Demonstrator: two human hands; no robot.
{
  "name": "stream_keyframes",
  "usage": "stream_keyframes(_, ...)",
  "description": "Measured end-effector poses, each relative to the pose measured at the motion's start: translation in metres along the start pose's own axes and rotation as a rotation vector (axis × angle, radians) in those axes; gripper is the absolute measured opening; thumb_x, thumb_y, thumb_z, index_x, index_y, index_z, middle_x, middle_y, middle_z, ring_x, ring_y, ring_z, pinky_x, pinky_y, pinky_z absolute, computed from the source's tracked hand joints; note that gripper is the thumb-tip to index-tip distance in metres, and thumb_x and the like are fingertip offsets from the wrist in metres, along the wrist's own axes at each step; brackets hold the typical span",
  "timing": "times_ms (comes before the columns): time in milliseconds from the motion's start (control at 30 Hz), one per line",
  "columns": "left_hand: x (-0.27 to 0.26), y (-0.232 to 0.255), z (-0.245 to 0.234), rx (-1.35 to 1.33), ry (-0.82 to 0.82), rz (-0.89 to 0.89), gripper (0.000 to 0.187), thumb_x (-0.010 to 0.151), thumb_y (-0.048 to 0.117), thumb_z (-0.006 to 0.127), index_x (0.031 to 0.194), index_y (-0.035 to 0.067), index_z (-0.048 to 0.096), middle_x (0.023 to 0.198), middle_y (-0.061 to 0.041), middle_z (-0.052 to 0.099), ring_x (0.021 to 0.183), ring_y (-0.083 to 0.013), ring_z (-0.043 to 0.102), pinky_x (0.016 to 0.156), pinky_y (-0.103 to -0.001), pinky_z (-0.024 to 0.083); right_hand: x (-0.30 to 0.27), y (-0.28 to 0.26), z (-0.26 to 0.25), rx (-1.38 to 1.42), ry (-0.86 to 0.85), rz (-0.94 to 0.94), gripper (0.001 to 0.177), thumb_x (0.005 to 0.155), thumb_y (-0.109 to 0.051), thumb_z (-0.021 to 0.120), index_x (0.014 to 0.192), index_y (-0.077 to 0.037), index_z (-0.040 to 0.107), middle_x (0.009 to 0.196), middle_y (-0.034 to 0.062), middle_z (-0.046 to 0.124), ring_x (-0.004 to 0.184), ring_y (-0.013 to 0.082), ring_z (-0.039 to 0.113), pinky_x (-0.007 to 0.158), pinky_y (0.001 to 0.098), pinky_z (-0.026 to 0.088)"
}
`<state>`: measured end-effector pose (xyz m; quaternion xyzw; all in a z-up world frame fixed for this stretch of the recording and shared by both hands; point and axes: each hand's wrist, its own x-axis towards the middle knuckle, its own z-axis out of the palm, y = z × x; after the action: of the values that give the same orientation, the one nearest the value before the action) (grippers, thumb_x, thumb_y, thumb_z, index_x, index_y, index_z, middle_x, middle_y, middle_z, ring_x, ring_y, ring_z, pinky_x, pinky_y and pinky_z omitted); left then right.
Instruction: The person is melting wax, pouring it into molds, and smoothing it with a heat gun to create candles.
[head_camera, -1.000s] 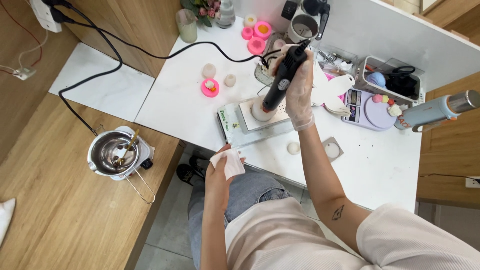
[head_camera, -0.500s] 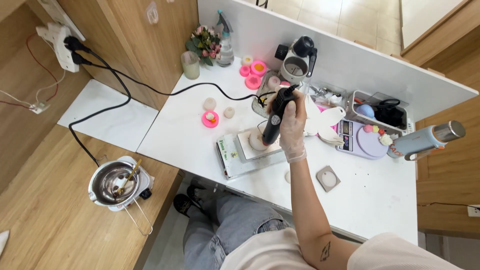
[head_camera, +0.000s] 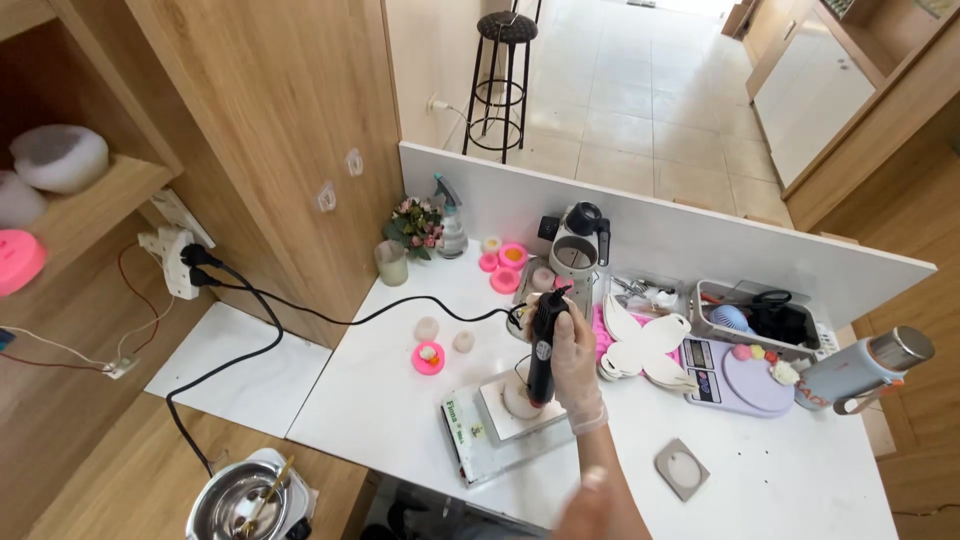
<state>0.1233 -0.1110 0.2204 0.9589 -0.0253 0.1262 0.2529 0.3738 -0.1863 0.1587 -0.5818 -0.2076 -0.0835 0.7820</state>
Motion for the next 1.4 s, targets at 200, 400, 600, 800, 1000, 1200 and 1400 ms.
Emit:
stream_keyframes(200, 0.04, -0.158, 0.071, -0.129, -0.378, -0.555, 0.038, 0.099, 0.035, 0.049, 0.128, 0.012, 0.058, 0.109, -0.013, 0.076, 0.104, -0.0249, 0.075, 0.094, -0.043, 0.056, 0.003, -0.015, 0.004, 0.083, -0.021, 0.07, 0.06, 0.104, -0.053, 0.05, 0.12, 0.004, 0.061, 0.093, 0.0079, 0.065, 0.08, 0.0155, 0.061, 0.073, 0.03, 0.053)
stream_keyframes(400, 0.06, -0.161, 0.101, -0.089, -0.657, -0.794, 0.036, 0.1, 0.035, 0.053, 0.121, 0.008, 0.065, 0.12, -0.015, 0.072, 0.119, -0.029, 0.069, 0.102, -0.042, 0.054, 0.001, -0.021, 0.003, 0.094, -0.058, 0.107, 0.064, 0.104, -0.056, 0.048, 0.12, 0.005, 0.061, 0.093, 0.0091, 0.065, 0.082, 0.0157, 0.061, 0.076, 0.0306, 0.053)
stream_keyframes(600, 0.066, -0.158, 0.115, -0.109, -0.558, -0.834, 0.034, 0.103, 0.034, 0.045, 0.128, 0.016, 0.06, 0.12, -0.014, 0.072, 0.117, -0.0315, 0.069, 0.1, -0.046, 0.054, -0.002, -0.019, 0.004, 0.136, 0.001, 0.108, 0.065, 0.102, -0.057, 0.051, 0.119, 0.006, 0.06, 0.092, 0.0105, 0.066, 0.08, 0.0171, 0.062, 0.075, 0.0312, 0.053)
stream_keyframes(800, 0.063, -0.164, 0.139, -0.15, -0.468, -0.851, 0.035, 0.103, 0.034, 0.044, 0.134, 0.021, 0.054, 0.119, -0.014, 0.072, 0.115, -0.0342, 0.07, 0.098, -0.047, 0.055, -0.002, -0.027, 0.014, 0.058, -0.063, 0.101, 0.067, 0.102, -0.057, 0.051, 0.121, 0.006, 0.063, 0.089, 0.0093, 0.064, 0.079, 0.0162, 0.06, 0.073, 0.0303, 0.052)
stream_keyframes(1000, 0.042, -0.239, 0.24, -0.232, -0.429, -0.713, 0.038, 0.099, 0.028, 0.049, 0.135, 0.018, 0.052, 0.117, -0.019, 0.072, 0.112, -0.0369, 0.07, 0.099, -0.049, 0.054, -0.005, -0.012, 0.006, 0.158, -0.035, 0.149, 0.066, 0.102, -0.057, 0.049, 0.119, 0.006, 0.063, 0.089, 0.0092, 0.065, 0.079, 0.0162, 0.062, 0.073, 0.0302, 0.052)
stream_keyframes(1200, 0.031, -0.289, 0.302, -0.262, -0.366, -0.653, 0.036, 0.095, 0.025, 0.054, 0.13, 0.016, 0.055, 0.117, -0.018, 0.073, 0.112, -0.0359, 0.071, 0.099, -0.048, 0.055, -0.002, -0.02, 0.007, 0.135, -0.007, 0.13, 0.062, 0.101, -0.055, 0.05, 0.119, 0.004, 0.061, 0.09, 0.0092, 0.065, 0.079, 0.0162, 0.061, 0.073, 0.03, 0.052)
stream_keyframes(1400, 0.032, -0.27, 0.285, -0.25, -0.412, -0.714, 0.038, 0.095, 0.021, 0.052, 0.133, 0.017, 0.053, 0.118, -0.017, 0.073, 0.114, -0.0345, 0.071, 0.102, -0.047, 0.054, -0.004, -0.011, -0.003, 0.099, 0.042, 0.094, 0.063, 0.103, -0.056, 0.049, 0.118, 0.004, 0.061, 0.089, 0.0095, 0.066, 0.078, 0.0173, 0.062, 0.074, 0.031, 0.053)
